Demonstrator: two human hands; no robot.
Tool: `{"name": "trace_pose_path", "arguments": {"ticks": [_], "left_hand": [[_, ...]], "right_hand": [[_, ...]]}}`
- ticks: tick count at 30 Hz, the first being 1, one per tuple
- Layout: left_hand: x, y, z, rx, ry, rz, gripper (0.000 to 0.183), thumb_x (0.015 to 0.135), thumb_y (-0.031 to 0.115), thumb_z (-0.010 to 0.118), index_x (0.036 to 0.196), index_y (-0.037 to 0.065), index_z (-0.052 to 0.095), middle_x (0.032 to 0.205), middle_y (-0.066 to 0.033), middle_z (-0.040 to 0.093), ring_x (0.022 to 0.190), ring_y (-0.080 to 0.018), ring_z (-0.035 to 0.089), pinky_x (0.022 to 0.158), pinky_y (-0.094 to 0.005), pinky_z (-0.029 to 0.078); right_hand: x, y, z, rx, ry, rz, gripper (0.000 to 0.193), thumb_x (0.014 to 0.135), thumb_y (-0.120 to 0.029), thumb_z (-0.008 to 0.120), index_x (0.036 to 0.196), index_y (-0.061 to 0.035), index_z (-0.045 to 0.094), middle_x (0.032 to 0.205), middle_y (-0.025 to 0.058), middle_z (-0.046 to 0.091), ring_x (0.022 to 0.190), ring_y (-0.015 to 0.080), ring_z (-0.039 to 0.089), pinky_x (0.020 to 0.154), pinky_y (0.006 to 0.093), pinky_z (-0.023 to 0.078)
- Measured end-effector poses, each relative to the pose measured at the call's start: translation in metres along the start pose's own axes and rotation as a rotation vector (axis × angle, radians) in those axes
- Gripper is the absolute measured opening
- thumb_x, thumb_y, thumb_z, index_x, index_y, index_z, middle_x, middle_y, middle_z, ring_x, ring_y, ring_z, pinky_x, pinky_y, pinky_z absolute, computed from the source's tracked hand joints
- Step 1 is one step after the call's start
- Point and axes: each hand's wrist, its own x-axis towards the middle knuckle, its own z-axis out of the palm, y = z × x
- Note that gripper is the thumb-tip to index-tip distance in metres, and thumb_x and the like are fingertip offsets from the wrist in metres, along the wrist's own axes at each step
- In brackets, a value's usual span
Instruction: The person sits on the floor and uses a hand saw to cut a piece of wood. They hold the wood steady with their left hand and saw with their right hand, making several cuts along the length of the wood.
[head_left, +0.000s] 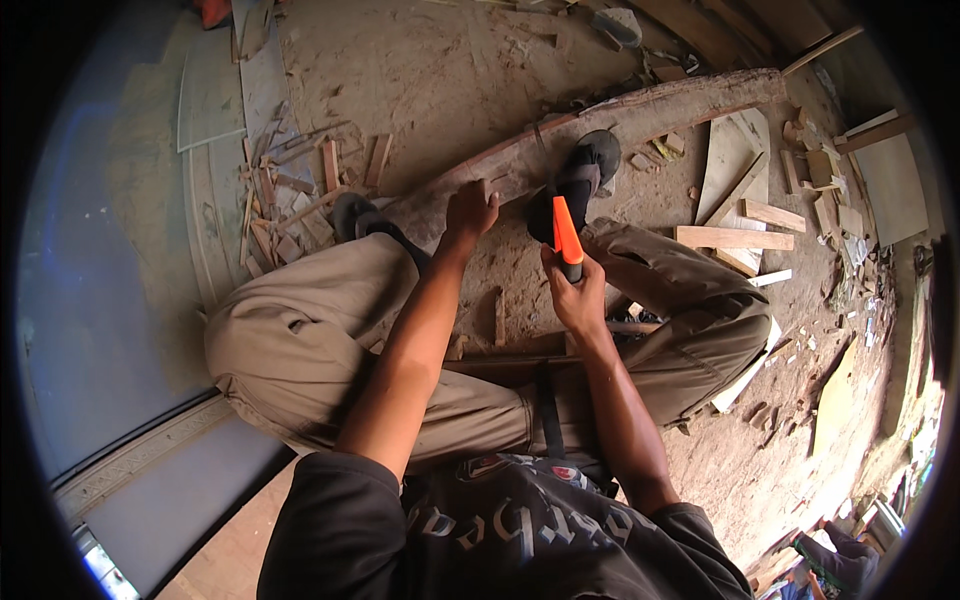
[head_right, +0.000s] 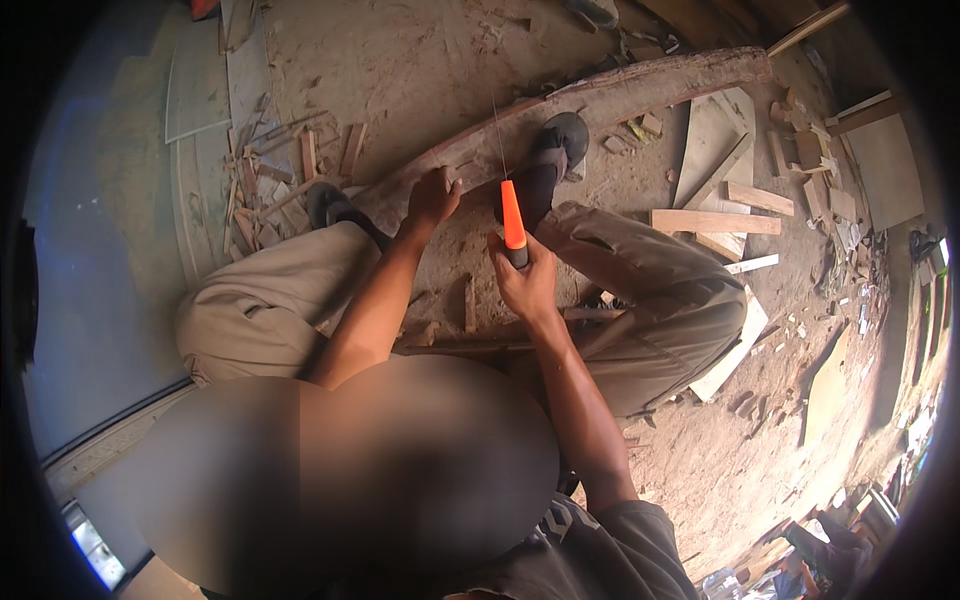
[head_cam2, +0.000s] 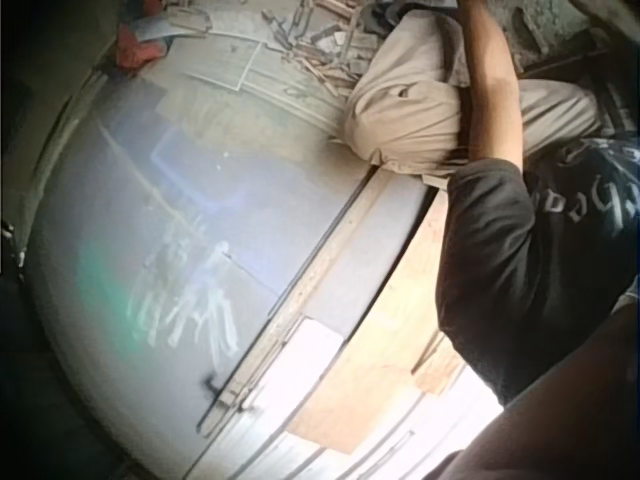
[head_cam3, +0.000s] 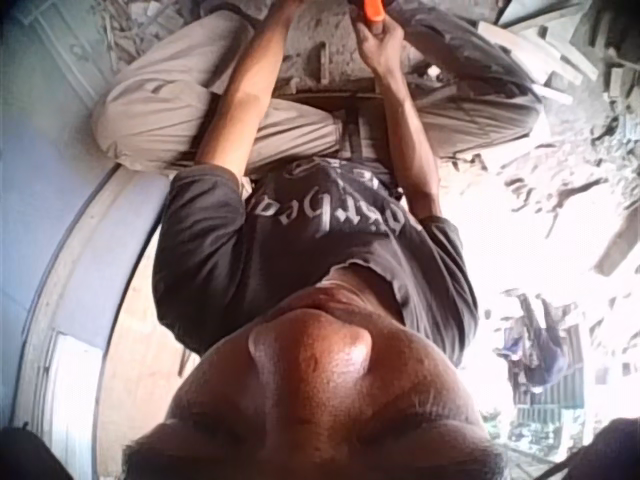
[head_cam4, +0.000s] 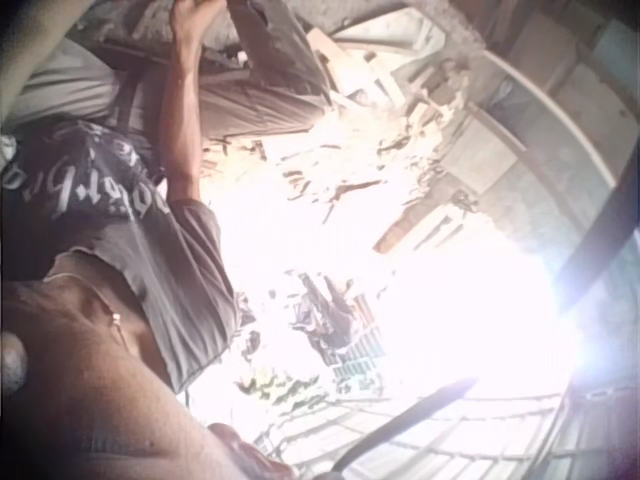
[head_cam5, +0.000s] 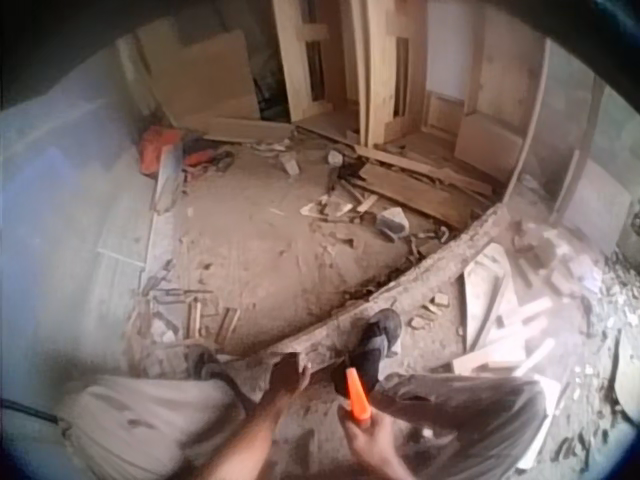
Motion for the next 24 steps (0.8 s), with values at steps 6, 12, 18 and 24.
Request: {"name": "trace_pose_path", "arguments": {"ticks": [6,12,18,24], "left_hand": [[-0.01,-0.062,0.037,0.416,0.635,0.367,0.051,0.086,0.032,0.059,0.13,0.008,0.05,0.126,-0.0189,0.056,0.116,-0.0363,0.053,0.095,-0.0483,0.043],[0.013,-0.054,-0.013,-0.198,0.263,0.108,0.079,0.084,0.033,0.064,0.147,0.013,0.023,0.153,-0.0137,0.024,0.14,-0.0338,0.025,0.109,-0.0559,0.026],[0.009,-0.062,0.005,0.254,0.237,0.03,0.088,0.081,0.042,0.067,0.148,0.009,0.018,0.153,-0.0168,0.021,0.14,-0.0371,0.022,0.109,-0.0592,0.023],[0.032,-0.096,0.01,0.12,0.22,0.079,0.091,0.081,0.047,0.065,0.149,0.012,0.016,0.155,-0.0155,0.017,0.142,-0.037,0.017,0.109,-0.0608,0.021]], "right_hand": [[-0.004,-0.006,0.002,-0.053,-0.054,0.083,0.025,0.087,-0.019,0.065,0.075,0.0014,0.057,0.055,0.0001,0.045,0.057,0.0053,0.04,0.05,0.0276,0.036],[-0.005,-0.001,0.004,-0.118,-0.106,0.084,0.027,0.087,-0.022,0.065,0.076,0.0017,0.058,0.055,0.0008,0.046,0.057,0.0052,0.041,0.05,0.0288,0.038],[-0.021,0.01,0.009,-0.181,-0.242,0.195,0.025,0.085,-0.02,0.066,0.08,0.0036,0.06,0.056,0.002,0.048,0.058,0.0053,0.042,0.05,0.0295,0.039],[-0.037,-0.009,0.027,-0.188,-0.305,0.194,0.017,0.082,-0.011,0.064,0.088,0.0047,0.063,0.058,0.0054,0.054,0.059,0.0064,0.047,0.054,0.0301,0.043]]}}
